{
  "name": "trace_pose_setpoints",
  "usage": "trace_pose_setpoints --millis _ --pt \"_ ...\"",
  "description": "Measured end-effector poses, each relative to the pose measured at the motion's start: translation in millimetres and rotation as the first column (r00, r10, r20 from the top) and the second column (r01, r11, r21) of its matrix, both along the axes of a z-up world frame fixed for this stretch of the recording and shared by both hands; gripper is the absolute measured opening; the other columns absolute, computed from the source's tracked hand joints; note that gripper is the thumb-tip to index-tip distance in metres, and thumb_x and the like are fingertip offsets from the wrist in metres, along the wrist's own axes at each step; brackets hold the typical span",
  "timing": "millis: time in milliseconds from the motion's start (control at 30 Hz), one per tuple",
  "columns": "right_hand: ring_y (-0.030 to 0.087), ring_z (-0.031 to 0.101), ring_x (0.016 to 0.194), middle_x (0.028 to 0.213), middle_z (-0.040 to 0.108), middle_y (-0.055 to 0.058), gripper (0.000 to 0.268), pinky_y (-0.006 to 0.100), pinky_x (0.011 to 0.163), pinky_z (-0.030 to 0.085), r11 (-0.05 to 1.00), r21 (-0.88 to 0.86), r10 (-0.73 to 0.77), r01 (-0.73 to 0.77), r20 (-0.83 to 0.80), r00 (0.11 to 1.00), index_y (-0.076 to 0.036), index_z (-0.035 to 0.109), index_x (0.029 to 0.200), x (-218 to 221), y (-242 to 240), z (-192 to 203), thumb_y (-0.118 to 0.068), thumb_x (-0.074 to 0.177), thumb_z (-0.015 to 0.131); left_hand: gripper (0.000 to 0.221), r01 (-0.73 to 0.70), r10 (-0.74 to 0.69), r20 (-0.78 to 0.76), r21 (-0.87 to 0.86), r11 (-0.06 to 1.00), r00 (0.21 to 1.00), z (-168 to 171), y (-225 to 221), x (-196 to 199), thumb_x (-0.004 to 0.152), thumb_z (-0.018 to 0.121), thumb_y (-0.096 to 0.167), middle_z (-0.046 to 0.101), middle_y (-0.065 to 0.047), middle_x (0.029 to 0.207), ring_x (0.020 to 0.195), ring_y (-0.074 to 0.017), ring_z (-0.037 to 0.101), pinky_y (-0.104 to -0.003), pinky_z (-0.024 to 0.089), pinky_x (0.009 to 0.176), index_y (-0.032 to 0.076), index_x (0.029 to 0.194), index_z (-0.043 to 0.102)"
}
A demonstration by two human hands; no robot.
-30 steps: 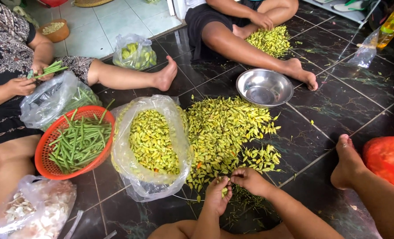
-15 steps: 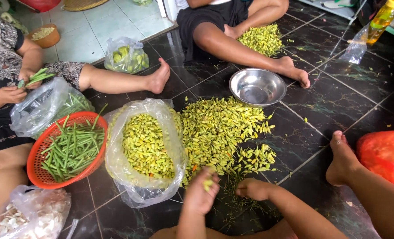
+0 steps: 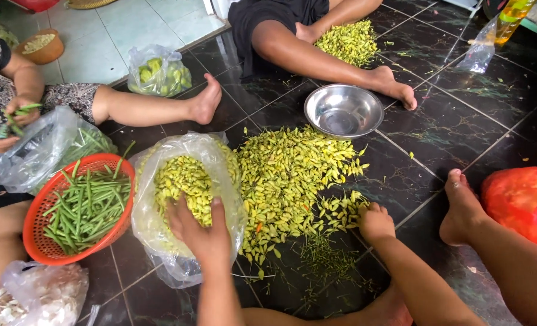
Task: People sitting on the floor picking small yellow flowers from stems and sorting them into bags.
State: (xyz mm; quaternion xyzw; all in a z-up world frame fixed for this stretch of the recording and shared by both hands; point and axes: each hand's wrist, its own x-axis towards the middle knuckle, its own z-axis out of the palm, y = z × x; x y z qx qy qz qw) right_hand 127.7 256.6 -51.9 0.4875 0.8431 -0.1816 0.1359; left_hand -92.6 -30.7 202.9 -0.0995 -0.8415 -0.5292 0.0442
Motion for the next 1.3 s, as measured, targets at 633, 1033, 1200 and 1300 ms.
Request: trace_pose_setpoints --millis 633,1033,1200,1300 --pt "0.012 0.047 0.067 0.074 0.057 -0.004 0.02 0.032 0.066 0.038 0.532 -0.452 0.365 -0.716 -0.64 0.676 -0.015 0.061 0.078 -26.3 -112.2 28.9 -0.01 0.098 0.062 0.025 0.095 -0.194 0.931 0.173 0.98 0.309 -228.0 31.1 82.9 0.103 0.072 0.024 0.054 -0.011 0.066 0.053 -0.0205 0.044 -0.035 0.035 0.052 0.003 0.089 0.068" --pt "0.037 0.056 0.115 0.117 0.062 0.015 0.024 0.046 0.086 0.053 0.994 -0.035 0.102 -0.103 -0.035 0.994 -0.009 0.059 0.106 -20.2 -32.5 2.5 0.002 0.088 0.048 0.024 -0.1 -0.402 0.89 0.429 0.898 0.217 -221.7 41.7 89.2 0.108 0.057 0.03 0.055 -0.012 0.086 0.074 -0.0246 0.051 -0.043 0.053 0.077 0.007 0.098 0.06" --pt "0.018 0.075 0.091 0.111 0.081 0.006 0.024 0.029 0.078 0.062 0.842 -0.521 -0.375 0.138 -0.382 0.844 -0.01 0.08 0.111 -41.2 -91.7 83.0 -0.018 0.09 0.072 0.037 -0.083 -0.273 0.93 0.301 0.95 0.247 -200.8 45.0 91.3 0.106 0.054 0.045 0.063 -0.01 0.088 0.074 -0.0212 0.057 -0.036 0.055 0.072 0.01 0.107 0.065" --pt "0.018 0.071 0.069 0.081 0.075 0.009 0.017 0.028 0.066 0.063 0.703 -0.711 -0.364 -0.032 -0.398 0.842 -0.006 0.073 0.086 -43.9 -129.0 87.3 -0.004 0.097 0.06 0.054 -0.075 -0.2 0.953 0.223 0.972 0.229 -207.5 46.8 93.3 0.106 0.047 0.053 0.065 -0.014 0.1 0.081 -0.0242 0.06 -0.035 0.057 0.071 0.005 0.117 0.069"
